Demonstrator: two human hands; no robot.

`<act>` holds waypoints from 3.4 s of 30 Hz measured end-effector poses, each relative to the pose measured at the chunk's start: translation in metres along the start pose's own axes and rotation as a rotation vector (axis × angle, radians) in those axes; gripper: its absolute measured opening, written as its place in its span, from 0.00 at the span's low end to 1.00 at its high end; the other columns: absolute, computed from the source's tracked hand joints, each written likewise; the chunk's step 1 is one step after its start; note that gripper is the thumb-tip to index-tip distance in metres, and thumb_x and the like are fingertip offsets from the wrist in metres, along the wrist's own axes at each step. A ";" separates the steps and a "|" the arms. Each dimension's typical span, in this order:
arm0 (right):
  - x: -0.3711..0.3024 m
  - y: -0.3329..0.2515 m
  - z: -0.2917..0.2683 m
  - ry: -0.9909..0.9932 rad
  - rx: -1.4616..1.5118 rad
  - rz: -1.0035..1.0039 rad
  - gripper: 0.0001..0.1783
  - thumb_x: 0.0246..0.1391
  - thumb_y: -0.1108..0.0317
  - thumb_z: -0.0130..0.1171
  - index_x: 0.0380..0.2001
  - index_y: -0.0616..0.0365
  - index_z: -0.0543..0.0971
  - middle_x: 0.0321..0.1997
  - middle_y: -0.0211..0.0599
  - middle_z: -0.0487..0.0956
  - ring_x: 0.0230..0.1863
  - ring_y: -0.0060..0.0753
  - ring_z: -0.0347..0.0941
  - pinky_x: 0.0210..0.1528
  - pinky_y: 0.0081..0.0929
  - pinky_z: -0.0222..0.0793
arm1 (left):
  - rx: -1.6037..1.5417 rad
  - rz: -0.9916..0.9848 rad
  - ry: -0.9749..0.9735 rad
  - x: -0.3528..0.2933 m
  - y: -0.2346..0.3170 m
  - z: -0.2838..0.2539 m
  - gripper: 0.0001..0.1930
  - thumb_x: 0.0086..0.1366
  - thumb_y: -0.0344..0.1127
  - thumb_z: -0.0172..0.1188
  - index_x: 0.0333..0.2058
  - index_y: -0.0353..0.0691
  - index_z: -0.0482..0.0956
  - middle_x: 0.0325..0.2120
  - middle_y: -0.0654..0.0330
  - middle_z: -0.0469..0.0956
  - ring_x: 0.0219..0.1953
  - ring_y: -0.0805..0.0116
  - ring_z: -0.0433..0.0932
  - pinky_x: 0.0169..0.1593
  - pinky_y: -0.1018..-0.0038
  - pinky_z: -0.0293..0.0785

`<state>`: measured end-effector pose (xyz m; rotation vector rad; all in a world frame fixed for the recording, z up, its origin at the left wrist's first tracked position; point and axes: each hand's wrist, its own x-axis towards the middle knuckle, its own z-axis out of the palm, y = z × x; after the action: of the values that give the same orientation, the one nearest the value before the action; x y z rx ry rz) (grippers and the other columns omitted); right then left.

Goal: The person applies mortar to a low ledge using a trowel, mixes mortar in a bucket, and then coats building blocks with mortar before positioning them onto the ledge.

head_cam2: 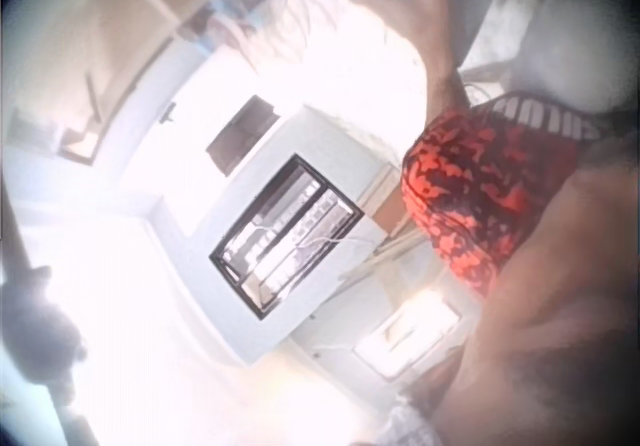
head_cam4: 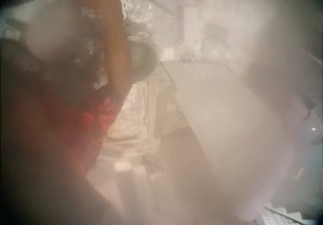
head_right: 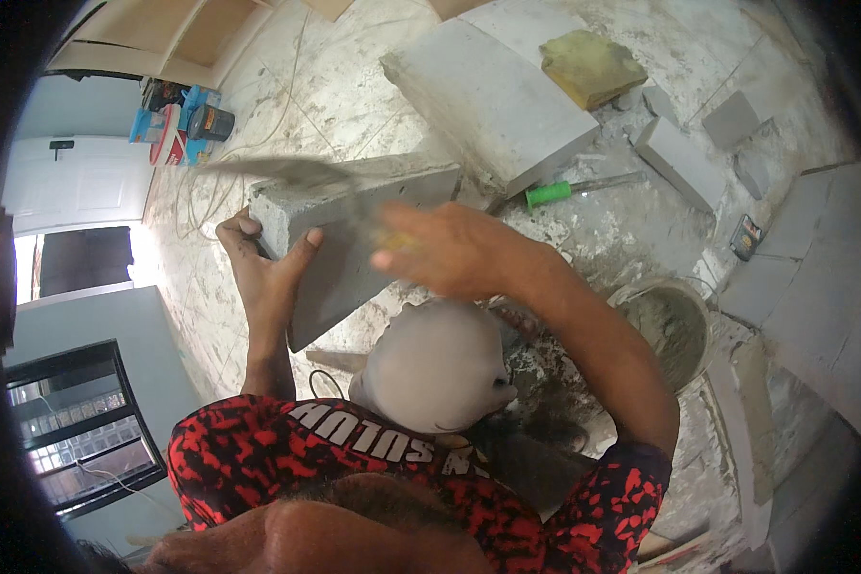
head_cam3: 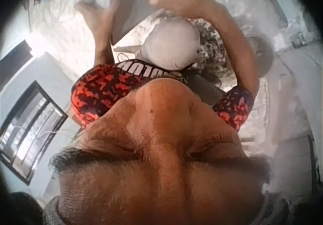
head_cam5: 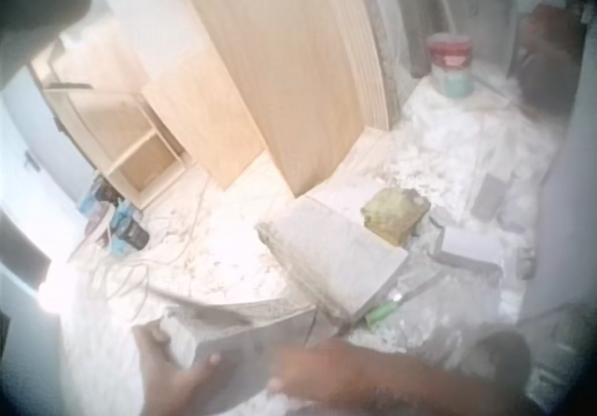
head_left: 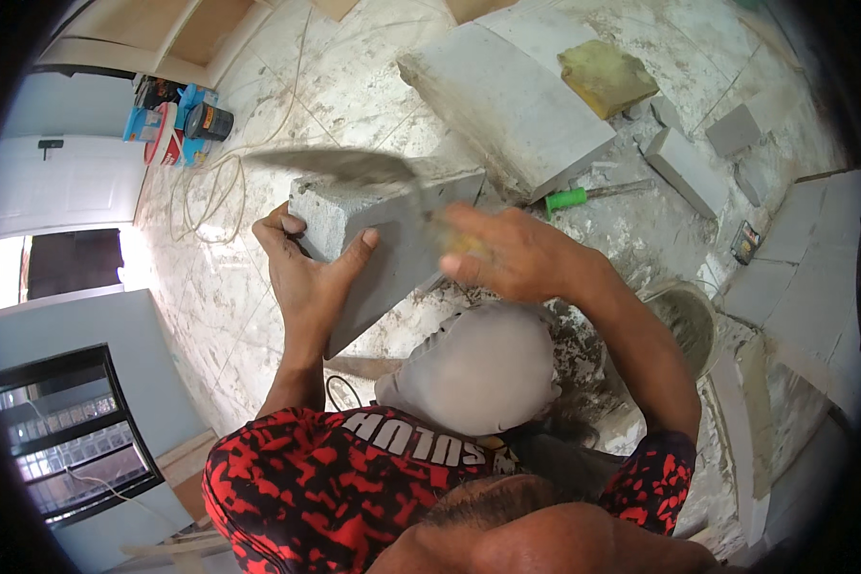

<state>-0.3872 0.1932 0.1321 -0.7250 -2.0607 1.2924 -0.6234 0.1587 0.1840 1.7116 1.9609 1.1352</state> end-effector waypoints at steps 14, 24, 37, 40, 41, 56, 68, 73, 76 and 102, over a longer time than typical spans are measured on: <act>-0.002 0.047 0.005 -0.108 -0.059 0.324 0.32 0.59 0.45 0.46 0.56 0.59 0.66 0.47 0.54 0.75 0.41 0.58 0.74 0.46 0.43 0.70 | -0.010 -0.014 -0.034 0.001 -0.003 -0.008 0.36 0.44 0.42 0.76 0.39 0.39 0.54 0.39 0.57 0.57 0.44 0.66 0.59 0.54 0.73 0.55; -0.022 0.067 0.010 -0.026 -0.009 0.395 0.29 0.58 0.45 0.46 0.54 0.56 0.68 0.51 0.50 0.74 0.43 0.55 0.75 0.48 0.46 0.69 | -0.062 0.011 -0.037 0.001 -0.009 -0.009 0.36 0.44 0.41 0.76 0.38 0.40 0.53 0.42 0.56 0.57 0.48 0.65 0.58 0.57 0.72 0.52; -0.017 0.060 0.021 -0.095 -0.102 0.214 0.34 0.56 0.42 0.48 0.57 0.55 0.66 0.39 0.56 0.78 0.41 0.56 0.76 0.49 0.42 0.70 | -0.147 0.004 -0.004 -0.005 -0.009 -0.009 0.35 0.44 0.37 0.76 0.39 0.42 0.54 0.40 0.57 0.58 0.47 0.66 0.59 0.56 0.70 0.53; -0.024 0.079 0.020 -0.084 -0.075 0.398 0.36 0.56 0.41 0.48 0.59 0.56 0.64 0.40 0.57 0.78 0.41 0.57 0.76 0.51 0.42 0.69 | -0.098 0.029 -0.021 -0.001 -0.012 -0.007 0.35 0.44 0.36 0.76 0.39 0.42 0.54 0.40 0.57 0.59 0.46 0.66 0.60 0.56 0.69 0.55; -0.026 0.089 0.019 -0.051 -0.141 0.390 0.35 0.57 0.42 0.47 0.60 0.54 0.63 0.41 0.57 0.78 0.41 0.56 0.76 0.51 0.42 0.69 | -0.032 0.000 -0.030 0.000 -0.010 -0.008 0.35 0.44 0.36 0.75 0.39 0.42 0.53 0.40 0.57 0.59 0.47 0.65 0.60 0.56 0.69 0.54; 0.000 0.035 0.009 -0.176 -0.234 0.279 0.31 0.59 0.47 0.47 0.58 0.57 0.64 0.47 0.60 0.75 0.43 0.55 0.75 0.49 0.43 0.69 | -0.093 -0.001 -0.035 0.001 -0.023 -0.022 0.35 0.44 0.38 0.75 0.40 0.44 0.53 0.44 0.55 0.59 0.51 0.63 0.59 0.58 0.68 0.51; -0.024 0.094 0.027 0.033 -0.125 0.506 0.33 0.56 0.43 0.49 0.57 0.55 0.65 0.38 0.60 0.78 0.40 0.59 0.76 0.47 0.45 0.70 | -0.189 -0.029 -0.030 0.009 -0.028 -0.022 0.36 0.42 0.37 0.76 0.39 0.45 0.53 0.44 0.57 0.61 0.51 0.64 0.60 0.59 0.69 0.51; -0.024 0.077 0.042 -0.068 -0.217 0.428 0.30 0.58 0.44 0.47 0.59 0.46 0.61 0.32 0.55 0.78 0.38 0.56 0.77 0.44 0.46 0.71 | -0.201 -0.008 -0.019 0.008 -0.038 -0.030 0.37 0.41 0.39 0.77 0.38 0.45 0.54 0.44 0.57 0.61 0.51 0.65 0.61 0.58 0.69 0.52; -0.031 0.101 0.044 -0.009 -0.203 0.528 0.28 0.59 0.45 0.46 0.58 0.45 0.62 0.31 0.55 0.78 0.37 0.56 0.76 0.44 0.47 0.71 | -0.226 -0.005 -0.024 0.006 -0.042 -0.031 0.37 0.40 0.41 0.77 0.38 0.45 0.54 0.44 0.57 0.61 0.51 0.65 0.60 0.58 0.68 0.52; -0.005 0.075 0.046 0.053 -0.610 0.358 0.34 0.53 0.58 0.57 0.61 0.51 0.59 0.29 0.52 0.78 0.27 0.51 0.77 0.29 0.42 0.74 | -0.126 -0.043 0.000 0.025 -0.033 -0.029 0.35 0.41 0.41 0.75 0.37 0.43 0.54 0.37 0.60 0.59 0.44 0.68 0.59 0.52 0.73 0.58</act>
<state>-0.4065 0.1907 0.0464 -1.4307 -2.3700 0.7819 -0.6716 0.1723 0.1852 1.5973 1.8746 1.2160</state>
